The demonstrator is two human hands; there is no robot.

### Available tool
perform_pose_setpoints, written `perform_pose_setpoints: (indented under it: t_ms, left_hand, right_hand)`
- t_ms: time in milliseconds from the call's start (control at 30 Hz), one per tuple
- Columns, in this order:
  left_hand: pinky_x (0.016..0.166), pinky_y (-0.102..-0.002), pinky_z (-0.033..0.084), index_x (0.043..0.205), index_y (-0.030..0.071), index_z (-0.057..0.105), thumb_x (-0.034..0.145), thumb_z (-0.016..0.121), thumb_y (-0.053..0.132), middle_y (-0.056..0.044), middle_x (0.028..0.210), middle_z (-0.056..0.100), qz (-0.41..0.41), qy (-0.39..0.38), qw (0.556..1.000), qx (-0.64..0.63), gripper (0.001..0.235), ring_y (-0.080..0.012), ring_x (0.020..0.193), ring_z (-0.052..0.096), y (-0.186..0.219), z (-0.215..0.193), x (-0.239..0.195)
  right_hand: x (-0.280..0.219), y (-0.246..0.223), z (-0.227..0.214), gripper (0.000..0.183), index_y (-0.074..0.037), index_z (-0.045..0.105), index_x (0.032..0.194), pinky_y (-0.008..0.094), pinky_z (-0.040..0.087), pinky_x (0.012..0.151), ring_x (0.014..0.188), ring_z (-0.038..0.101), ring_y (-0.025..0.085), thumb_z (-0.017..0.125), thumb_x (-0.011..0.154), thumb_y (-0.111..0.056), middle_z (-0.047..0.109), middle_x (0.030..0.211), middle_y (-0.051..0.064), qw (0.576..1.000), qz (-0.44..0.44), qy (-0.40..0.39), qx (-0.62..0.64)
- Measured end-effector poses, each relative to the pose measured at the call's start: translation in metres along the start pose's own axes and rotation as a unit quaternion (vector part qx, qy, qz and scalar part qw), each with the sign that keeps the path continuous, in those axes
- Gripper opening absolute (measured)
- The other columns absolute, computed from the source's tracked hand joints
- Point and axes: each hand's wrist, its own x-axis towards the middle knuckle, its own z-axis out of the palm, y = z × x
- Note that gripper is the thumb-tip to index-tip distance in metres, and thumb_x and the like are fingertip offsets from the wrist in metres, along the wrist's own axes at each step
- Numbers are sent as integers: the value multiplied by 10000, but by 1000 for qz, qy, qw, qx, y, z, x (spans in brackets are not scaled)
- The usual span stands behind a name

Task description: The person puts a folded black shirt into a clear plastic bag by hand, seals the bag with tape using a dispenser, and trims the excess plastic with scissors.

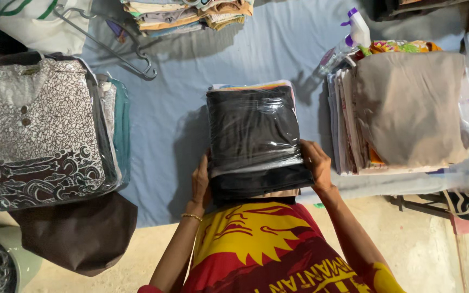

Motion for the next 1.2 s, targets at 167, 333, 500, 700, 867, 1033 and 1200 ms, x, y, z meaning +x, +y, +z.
perform_pose_setpoints:
  t_ms: [167,333,500,700,867,1033,1200]
  left_hand:
    - [833,-460,575,1395,-36,546,960,548,-13,-294,1083,708,-106,-71,992,7,436,-433,1007,706,51,-36,6]
    - [992,-477,510,1469,-125,458,765,483,-152,-352,1443,514,81,-136,986,50,705,-488,1246,548,133,-110,39]
    - [1019,-394,514,1290,101,644,898,681,26,-107,1298,640,98,-114,989,1,401,-294,1241,573,252,-114,76]
    - [805,-408,496,1087,46,686,894,671,82,-60,1000,595,245,-140,954,106,197,-253,970,598,265,-54,87]
    - [760,-375,500,915,53,603,899,628,20,-63,933,558,292,-120,948,44,44,-243,896,583,249,-49,73]
    - [733,-386,502,924,57,606,882,636,29,-80,905,551,267,-112,954,84,58,-261,862,582,249,-44,80]
    - [731,-408,530,969,50,609,834,673,34,-82,916,568,221,-101,963,114,151,-271,869,618,256,-36,90]
  right_hand:
    - [-23,-23,-15,464,2,604,1284,398,578,807,976,701,328,656,823,24,694,1107,178,981,-188,-29,-35]
    - [-26,-33,-22,324,-67,718,1133,405,534,665,769,693,269,705,827,41,701,897,86,992,-36,-16,-119]
    - [3,-51,-43,299,-56,688,1029,411,552,737,895,688,319,733,742,14,682,947,96,985,-90,-98,-112]
    - [33,-73,-71,336,-57,712,1141,397,578,858,1021,708,315,711,814,21,714,1130,116,972,-105,-212,-6]
    - [54,-82,-5,579,-77,396,1557,526,222,1221,1529,295,333,545,1045,-302,351,1642,146,957,-143,-237,-88]
    - [99,-58,31,649,-141,291,1627,550,78,1259,1580,178,272,434,1061,-424,258,1703,55,965,-113,-191,-142]
    - [96,-61,27,634,-76,379,1580,577,151,1171,1498,290,344,559,1037,-350,343,1637,142,970,-107,-139,-169]
